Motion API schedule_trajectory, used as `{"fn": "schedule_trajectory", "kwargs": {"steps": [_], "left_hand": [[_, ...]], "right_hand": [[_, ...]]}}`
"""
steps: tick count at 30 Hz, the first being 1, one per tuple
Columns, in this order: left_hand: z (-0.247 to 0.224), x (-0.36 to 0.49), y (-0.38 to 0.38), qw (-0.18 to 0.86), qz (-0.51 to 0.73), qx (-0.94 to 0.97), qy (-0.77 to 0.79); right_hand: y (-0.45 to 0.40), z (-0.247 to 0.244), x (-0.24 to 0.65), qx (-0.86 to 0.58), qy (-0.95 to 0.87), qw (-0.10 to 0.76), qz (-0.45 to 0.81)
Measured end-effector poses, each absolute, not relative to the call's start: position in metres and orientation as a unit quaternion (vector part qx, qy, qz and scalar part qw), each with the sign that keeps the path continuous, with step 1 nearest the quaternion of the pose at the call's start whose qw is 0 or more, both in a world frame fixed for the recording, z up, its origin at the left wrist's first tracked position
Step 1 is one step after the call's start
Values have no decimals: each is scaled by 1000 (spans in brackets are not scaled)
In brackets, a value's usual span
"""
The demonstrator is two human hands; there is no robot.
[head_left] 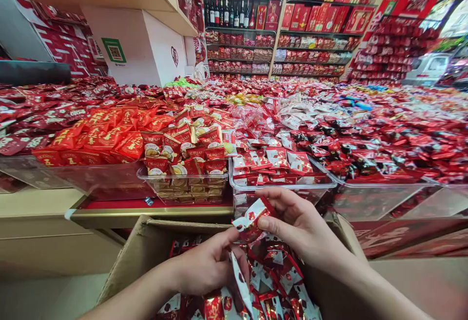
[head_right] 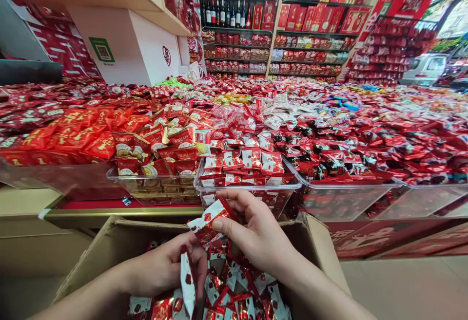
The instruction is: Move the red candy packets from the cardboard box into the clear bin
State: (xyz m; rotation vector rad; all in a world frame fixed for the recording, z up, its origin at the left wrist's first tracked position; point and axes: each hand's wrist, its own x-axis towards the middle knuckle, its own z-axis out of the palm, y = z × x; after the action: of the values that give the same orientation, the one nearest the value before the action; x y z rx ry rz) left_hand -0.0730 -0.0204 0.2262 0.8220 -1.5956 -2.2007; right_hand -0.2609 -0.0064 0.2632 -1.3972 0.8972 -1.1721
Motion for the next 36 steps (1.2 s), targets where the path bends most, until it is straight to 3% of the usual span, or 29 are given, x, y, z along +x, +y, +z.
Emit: {"fn": "schedule_trajectory", "kwargs": {"steps": [6,10,16,23,32,36], "left_hand": [[238,-72,-22,258,-830,234,-436],[246,-69,-23,349,-812,240,-402],[249,-70,-20,321,-829,243,-388],[244,-72,-14,270,-823,271,-421],[231,-78,-15,281,-816,243,-442],[230,-83,-14,288,-799,284,-445]], "right_hand": [[-4,266,-266,-723,369,363,-458],[-1,270,-264,-754,362,306,-454],[3,274,-263,-722,372,300,-500],[-3,271,-264,-627,395,379,-555],[-3,271,-265,-836,303,276,-364],[2,278,-261,-839,305,314,-322]]}}
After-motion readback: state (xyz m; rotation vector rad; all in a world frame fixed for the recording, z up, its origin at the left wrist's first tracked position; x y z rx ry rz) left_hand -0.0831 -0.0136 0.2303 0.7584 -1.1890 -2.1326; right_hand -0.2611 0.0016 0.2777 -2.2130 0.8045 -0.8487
